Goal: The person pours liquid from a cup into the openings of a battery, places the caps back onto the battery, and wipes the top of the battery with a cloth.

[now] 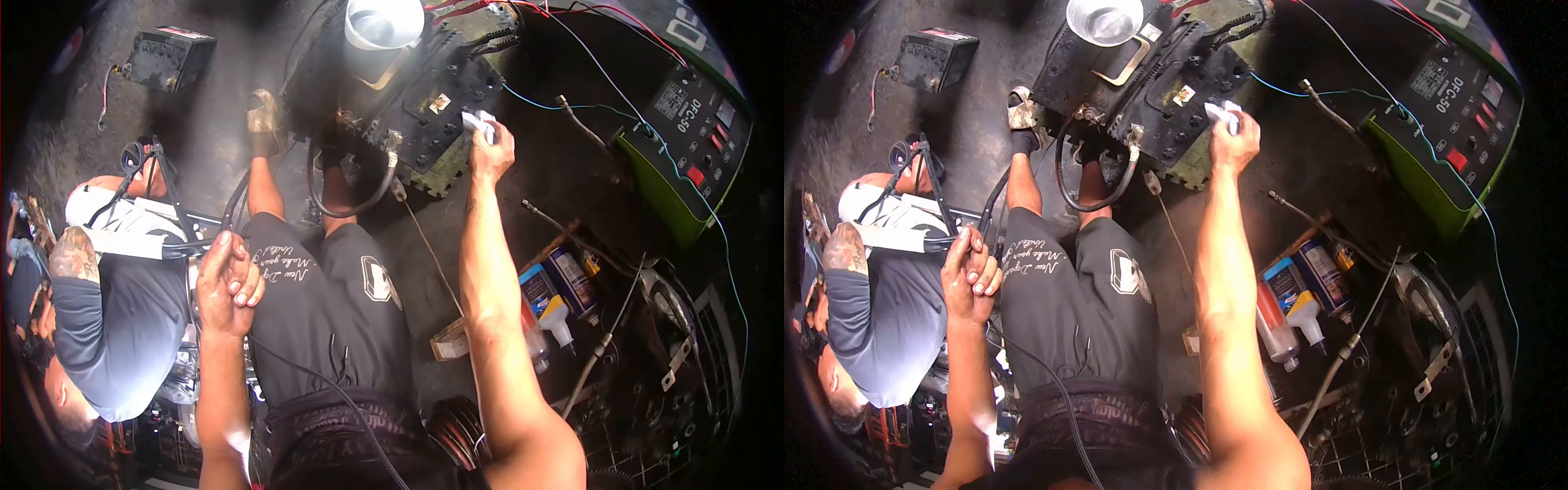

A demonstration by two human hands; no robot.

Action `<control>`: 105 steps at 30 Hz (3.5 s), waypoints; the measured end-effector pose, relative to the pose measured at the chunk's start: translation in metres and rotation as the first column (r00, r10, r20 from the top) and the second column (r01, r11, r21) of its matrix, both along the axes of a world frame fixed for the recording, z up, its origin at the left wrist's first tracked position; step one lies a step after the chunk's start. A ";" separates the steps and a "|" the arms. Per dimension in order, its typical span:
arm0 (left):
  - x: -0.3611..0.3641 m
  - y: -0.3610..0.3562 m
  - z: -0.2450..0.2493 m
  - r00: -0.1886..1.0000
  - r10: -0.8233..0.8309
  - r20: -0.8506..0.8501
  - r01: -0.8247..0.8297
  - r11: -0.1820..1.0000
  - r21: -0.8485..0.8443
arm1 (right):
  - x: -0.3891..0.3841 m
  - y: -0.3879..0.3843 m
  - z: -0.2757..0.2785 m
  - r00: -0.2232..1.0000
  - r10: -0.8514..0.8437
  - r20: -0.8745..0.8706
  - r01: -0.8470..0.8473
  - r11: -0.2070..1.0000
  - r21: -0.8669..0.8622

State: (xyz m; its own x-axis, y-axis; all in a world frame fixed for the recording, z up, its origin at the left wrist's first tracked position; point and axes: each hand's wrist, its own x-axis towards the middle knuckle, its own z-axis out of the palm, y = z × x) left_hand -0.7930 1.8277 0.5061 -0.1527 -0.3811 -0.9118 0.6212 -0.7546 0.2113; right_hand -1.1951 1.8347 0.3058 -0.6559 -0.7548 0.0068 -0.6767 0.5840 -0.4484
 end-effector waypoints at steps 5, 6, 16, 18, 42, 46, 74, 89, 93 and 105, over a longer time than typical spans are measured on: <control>0.012 0.001 0.000 0.995 0.002 0.101 -0.006 0.999 0.043 | -0.006 -0.018 -0.023 0.951 0.310 -0.001 -0.310 0.950 0.046; 0.015 0.001 -0.001 0.994 -0.017 0.108 0.010 0.998 0.059 | -0.006 -0.019 -0.022 0.945 0.326 -0.021 -0.323 0.943 0.085; 0.003 -0.006 -0.006 0.995 -0.021 0.094 0.012 0.995 0.095 | 0.010 -0.036 -0.013 0.982 -0.186 0.028 0.163 0.915 0.369; 0.001 -0.006 -0.006 0.997 -0.029 0.075 0.021 0.994 0.104 | -0.001 -0.035 -0.025 0.810 -0.513 0.285 0.427 0.848 0.313; 0.011 -0.002 -0.026 0.976 -0.109 0.186 0.084 0.987 0.137 | 0.007 -0.038 -0.022 0.896 -0.424 0.136 0.359 0.869 0.342; 0.014 0.001 -0.023 0.978 -0.122 0.171 0.100 0.987 0.129 | -0.019 -0.022 -0.013 0.955 -0.289 0.063 0.253 0.911 0.326; 0.009 -0.012 -0.033 0.974 -0.113 0.198 0.090 0.989 0.119 | 0.003 -0.030 -0.031 0.952 -0.299 0.071 0.238 0.862 0.447; 0.018 -0.015 -0.030 0.973 -0.084 0.214 0.058 0.991 0.123 | -0.024 -0.017 -0.005 0.811 0.585 0.032 -0.581 0.795 0.175; 0.017 -0.016 -0.034 0.975 -0.097 0.199 0.070 0.988 0.137 | -0.024 -0.024 -0.011 0.828 0.556 0.072 -0.557 0.802 0.215; 0.007 -0.016 -0.036 0.971 -0.139 0.194 0.104 0.978 0.183 | -0.014 -0.036 0.009 0.850 -0.446 0.279 0.256 0.814 0.522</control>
State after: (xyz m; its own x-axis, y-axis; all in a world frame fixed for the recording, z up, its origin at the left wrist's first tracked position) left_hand -0.7861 1.8116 0.4697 0.0082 -0.2074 -0.9782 0.4797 -0.8575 0.1858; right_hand -1.2089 1.7988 0.3148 -0.7541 -0.3239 -0.5713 -0.2200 0.9442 -0.2450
